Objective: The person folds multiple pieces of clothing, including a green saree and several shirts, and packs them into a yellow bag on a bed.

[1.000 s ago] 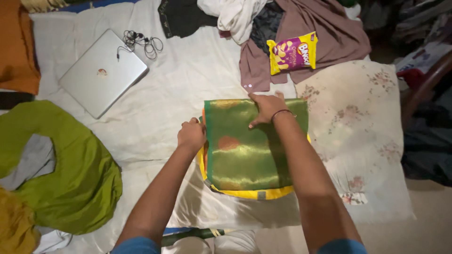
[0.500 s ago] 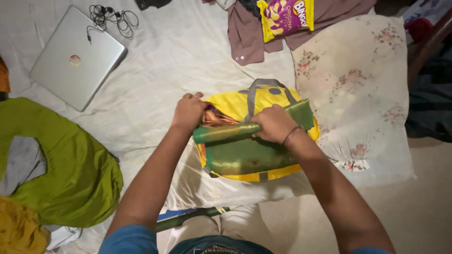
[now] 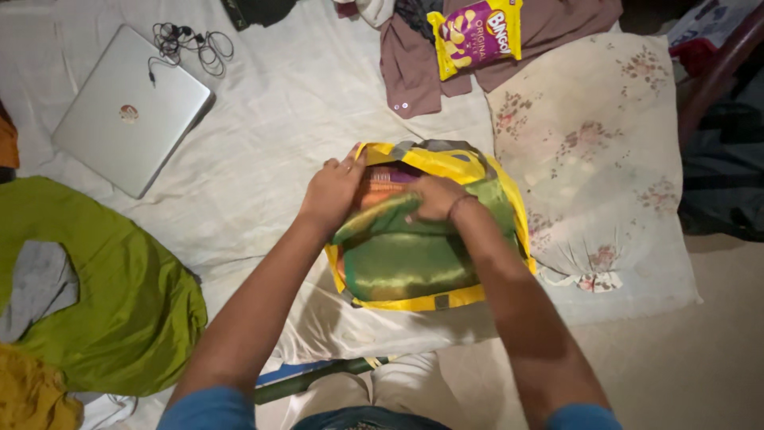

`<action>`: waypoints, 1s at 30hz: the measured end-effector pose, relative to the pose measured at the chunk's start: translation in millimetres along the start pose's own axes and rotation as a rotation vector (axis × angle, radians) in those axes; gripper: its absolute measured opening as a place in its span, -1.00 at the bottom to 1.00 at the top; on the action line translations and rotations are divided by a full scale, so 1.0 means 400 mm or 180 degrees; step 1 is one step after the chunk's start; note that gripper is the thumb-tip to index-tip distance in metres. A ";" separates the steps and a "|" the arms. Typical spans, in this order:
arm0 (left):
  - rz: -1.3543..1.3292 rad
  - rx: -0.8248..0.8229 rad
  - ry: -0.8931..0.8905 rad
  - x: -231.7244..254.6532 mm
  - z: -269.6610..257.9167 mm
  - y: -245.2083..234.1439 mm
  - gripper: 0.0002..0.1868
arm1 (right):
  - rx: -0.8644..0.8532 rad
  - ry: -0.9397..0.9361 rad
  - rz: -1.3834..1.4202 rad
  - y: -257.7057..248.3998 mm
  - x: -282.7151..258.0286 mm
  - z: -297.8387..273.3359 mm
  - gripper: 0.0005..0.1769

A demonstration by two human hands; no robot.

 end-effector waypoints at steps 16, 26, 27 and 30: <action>-0.0528 0.0464 0.0215 0.041 -0.007 -0.018 -0.19 | 0.1129 -0.0022 -0.0818 0.055 0.070 0.055 -0.01; -0.0210 0.0249 0.0369 0.016 -0.045 -0.020 -0.40 | 0.1111 0.0360 -0.0750 -0.009 0.075 0.083 -0.05; -0.0280 0.0352 0.0275 0.013 -0.054 -0.025 -0.41 | 0.1060 0.0470 -0.0763 -0.021 0.069 0.077 -0.06; -0.0483 0.0581 -0.0013 0.006 -0.062 -0.061 -0.42 | 0.1306 0.0553 -0.0849 -0.013 0.029 -0.010 -0.47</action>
Point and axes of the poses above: each hand's wrist, its own z-axis towards the middle knuckle, its own y-axis out of the palm, x = y × z, the point moved 2 cm from there along z, towards the middle knuckle, and after that the axes turned 13 degrees about -z, right-handed, at the moved point
